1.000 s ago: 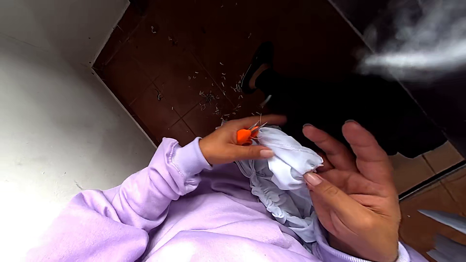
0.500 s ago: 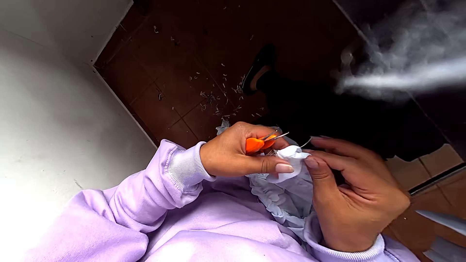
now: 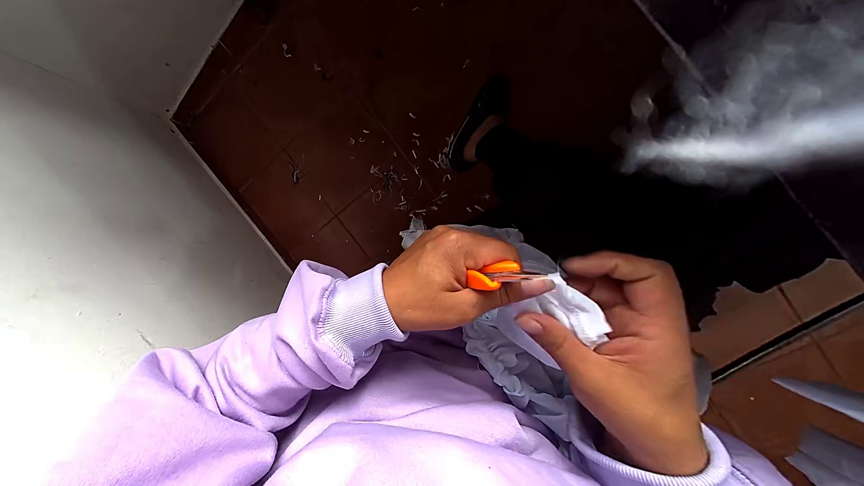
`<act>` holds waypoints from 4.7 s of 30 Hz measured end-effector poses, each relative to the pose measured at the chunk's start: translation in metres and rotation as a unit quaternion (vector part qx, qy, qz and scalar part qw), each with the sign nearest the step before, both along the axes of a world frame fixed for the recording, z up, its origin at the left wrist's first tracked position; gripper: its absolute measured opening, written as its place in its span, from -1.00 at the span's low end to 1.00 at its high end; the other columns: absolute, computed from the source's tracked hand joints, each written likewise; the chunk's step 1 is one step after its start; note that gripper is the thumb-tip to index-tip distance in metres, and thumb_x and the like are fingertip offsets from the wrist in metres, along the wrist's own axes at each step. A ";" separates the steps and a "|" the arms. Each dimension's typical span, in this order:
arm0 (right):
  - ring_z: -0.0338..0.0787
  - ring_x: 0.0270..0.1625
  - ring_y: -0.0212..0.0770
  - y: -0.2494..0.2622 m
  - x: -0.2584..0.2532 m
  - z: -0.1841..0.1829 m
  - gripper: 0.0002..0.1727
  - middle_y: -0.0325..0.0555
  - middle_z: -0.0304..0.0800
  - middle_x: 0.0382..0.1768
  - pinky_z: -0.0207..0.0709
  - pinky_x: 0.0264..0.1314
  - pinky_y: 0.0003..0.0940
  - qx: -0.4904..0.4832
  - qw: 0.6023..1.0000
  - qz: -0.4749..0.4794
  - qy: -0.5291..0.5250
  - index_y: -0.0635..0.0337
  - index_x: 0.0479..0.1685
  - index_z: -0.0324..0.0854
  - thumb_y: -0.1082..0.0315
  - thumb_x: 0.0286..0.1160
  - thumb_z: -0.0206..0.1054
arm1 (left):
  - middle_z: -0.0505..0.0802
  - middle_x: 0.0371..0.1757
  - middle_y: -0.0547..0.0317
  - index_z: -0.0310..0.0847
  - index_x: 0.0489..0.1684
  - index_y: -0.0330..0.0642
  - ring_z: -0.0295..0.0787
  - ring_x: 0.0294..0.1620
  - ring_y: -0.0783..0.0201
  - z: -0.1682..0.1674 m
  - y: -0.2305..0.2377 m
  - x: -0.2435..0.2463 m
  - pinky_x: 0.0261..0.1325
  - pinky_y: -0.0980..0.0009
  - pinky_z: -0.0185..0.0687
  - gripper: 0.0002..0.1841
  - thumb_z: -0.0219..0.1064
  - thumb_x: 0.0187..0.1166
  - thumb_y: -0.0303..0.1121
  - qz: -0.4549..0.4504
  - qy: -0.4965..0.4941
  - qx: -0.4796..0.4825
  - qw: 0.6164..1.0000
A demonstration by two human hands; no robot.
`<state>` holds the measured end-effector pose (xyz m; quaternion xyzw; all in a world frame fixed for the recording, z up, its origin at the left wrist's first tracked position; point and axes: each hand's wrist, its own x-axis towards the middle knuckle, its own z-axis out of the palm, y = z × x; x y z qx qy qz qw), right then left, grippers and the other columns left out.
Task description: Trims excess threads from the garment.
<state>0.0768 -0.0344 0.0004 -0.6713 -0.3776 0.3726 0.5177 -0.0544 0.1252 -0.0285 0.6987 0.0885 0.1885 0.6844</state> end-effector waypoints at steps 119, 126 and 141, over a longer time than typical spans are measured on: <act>0.79 0.29 -0.34 0.005 0.001 0.002 -0.70 -0.26 0.86 0.17 0.66 0.42 -0.44 0.022 0.999 0.043 0.003 0.16 0.12 0.82 0.47 0.71 0.15 | 0.68 -0.15 -0.06 0.61 -0.12 -0.52 0.58 -0.19 0.35 0.004 0.014 -0.002 -0.18 0.54 0.53 -0.73 0.50 0.43 -0.46 0.117 0.008 0.155 0.981; 0.73 0.39 -0.32 0.006 0.003 0.002 -0.65 -0.22 0.76 0.35 0.62 0.47 -0.44 0.040 0.999 0.024 0.020 0.19 0.34 0.71 0.46 0.71 0.16 | 0.83 -0.32 0.12 0.75 -0.08 -0.31 0.78 -0.31 0.29 0.020 0.025 -0.030 -0.33 0.32 0.68 -0.64 0.37 0.62 -0.11 -0.029 0.119 0.281 0.952; 0.69 0.45 -0.32 0.009 -0.002 0.004 -0.64 -0.11 0.75 0.36 0.57 0.53 -0.47 0.019 0.992 0.072 -0.099 0.31 0.33 0.70 0.49 0.68 0.14 | 0.72 -0.54 0.18 0.76 -0.25 -0.18 0.70 -0.54 0.20 0.024 0.025 -0.019 -0.60 0.25 0.41 -0.62 0.21 0.72 -0.04 -0.111 0.140 0.361 0.915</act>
